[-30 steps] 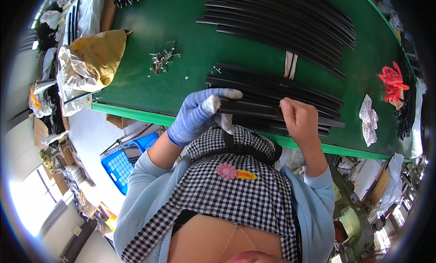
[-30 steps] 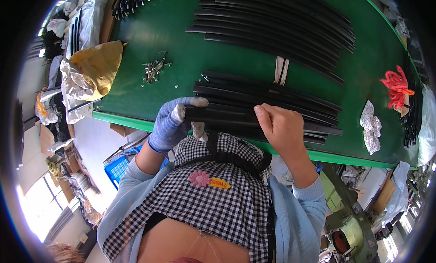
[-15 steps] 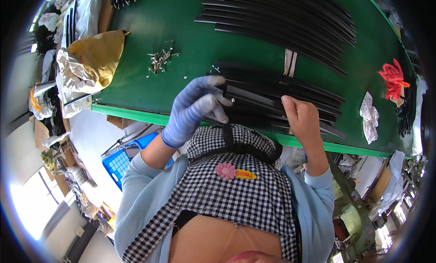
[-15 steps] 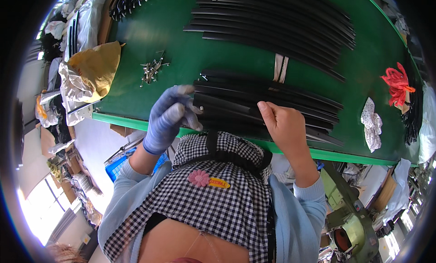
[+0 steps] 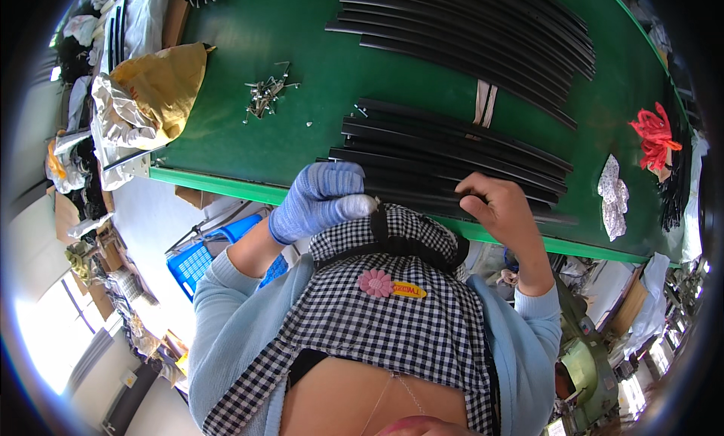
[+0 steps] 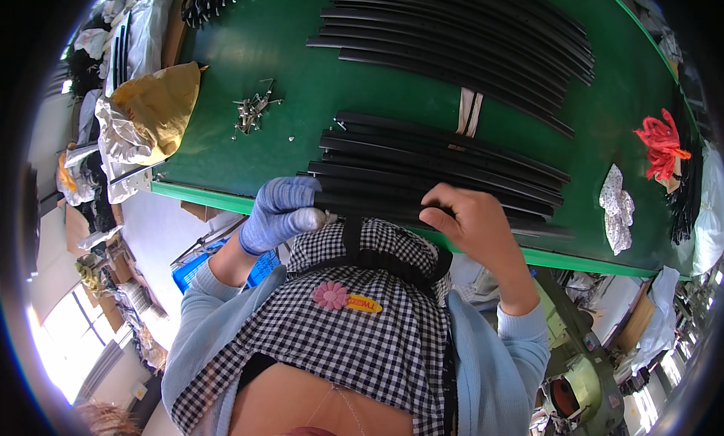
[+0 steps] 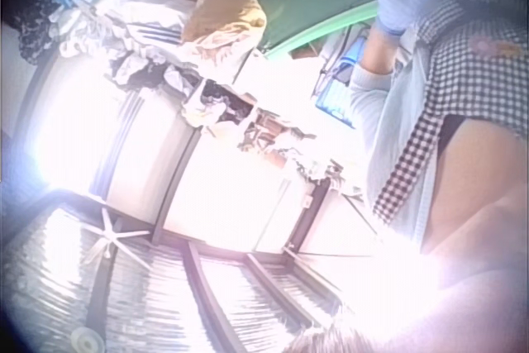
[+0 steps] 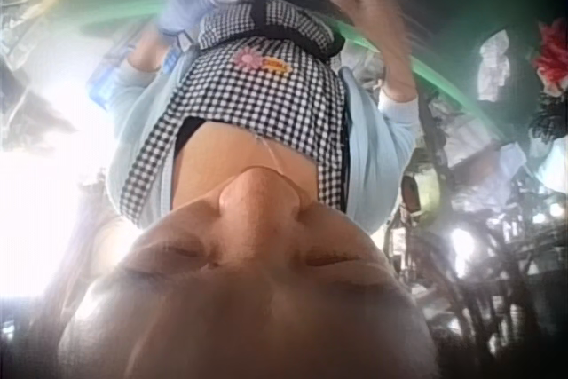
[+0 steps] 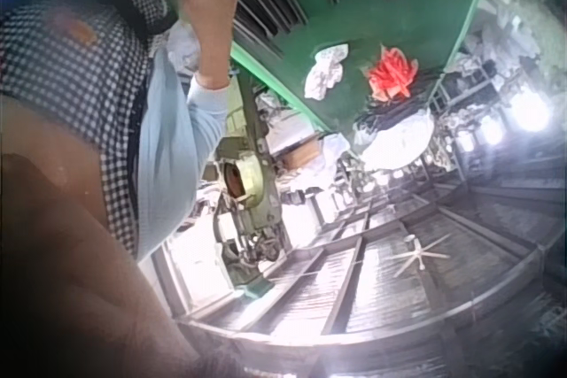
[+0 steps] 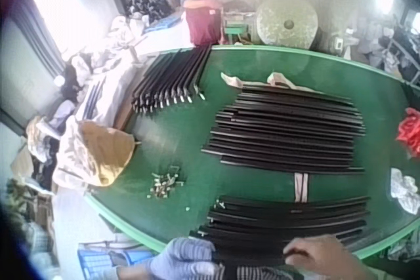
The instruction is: The person transfers black metal rods from a yellow basket to a green workbench, then repeatedly picks up small metal fasteners and inserts them into the rods one at a time. The person handles the rods and fasteners by hand and places assembled units back on the workbench.
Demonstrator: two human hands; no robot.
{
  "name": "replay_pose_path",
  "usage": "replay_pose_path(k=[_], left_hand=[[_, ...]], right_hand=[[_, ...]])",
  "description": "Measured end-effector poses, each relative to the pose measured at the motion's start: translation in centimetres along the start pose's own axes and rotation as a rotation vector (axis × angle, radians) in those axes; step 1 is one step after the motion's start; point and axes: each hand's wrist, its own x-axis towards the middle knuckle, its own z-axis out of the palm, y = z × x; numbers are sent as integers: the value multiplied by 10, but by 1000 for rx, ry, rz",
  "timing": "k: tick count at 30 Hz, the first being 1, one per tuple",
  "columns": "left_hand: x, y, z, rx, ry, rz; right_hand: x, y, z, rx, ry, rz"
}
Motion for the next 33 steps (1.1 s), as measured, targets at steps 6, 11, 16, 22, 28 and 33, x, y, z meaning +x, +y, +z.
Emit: replay_pose_path(k=[6,11,16,22,28,33], left_hand=[[33,-26,-28,403,373,40],[74,-86,-80,1453,-400,291],[112,-101,-74,1641,-802,315],[109,-105,-74,1586,-672,437],[22,-76,-110,1240,108,158],[-61,-99,-184,1119,834,-412]], right_hand=[[23,52,-17,-227,335,-125],[44,82,-4,-332,385,-114],[67,75,9,-333,390,-97],[108,89,34,-501,494,-258],[128,99,52,-513,466,-235],[116,83,72,-305,360,-196]])
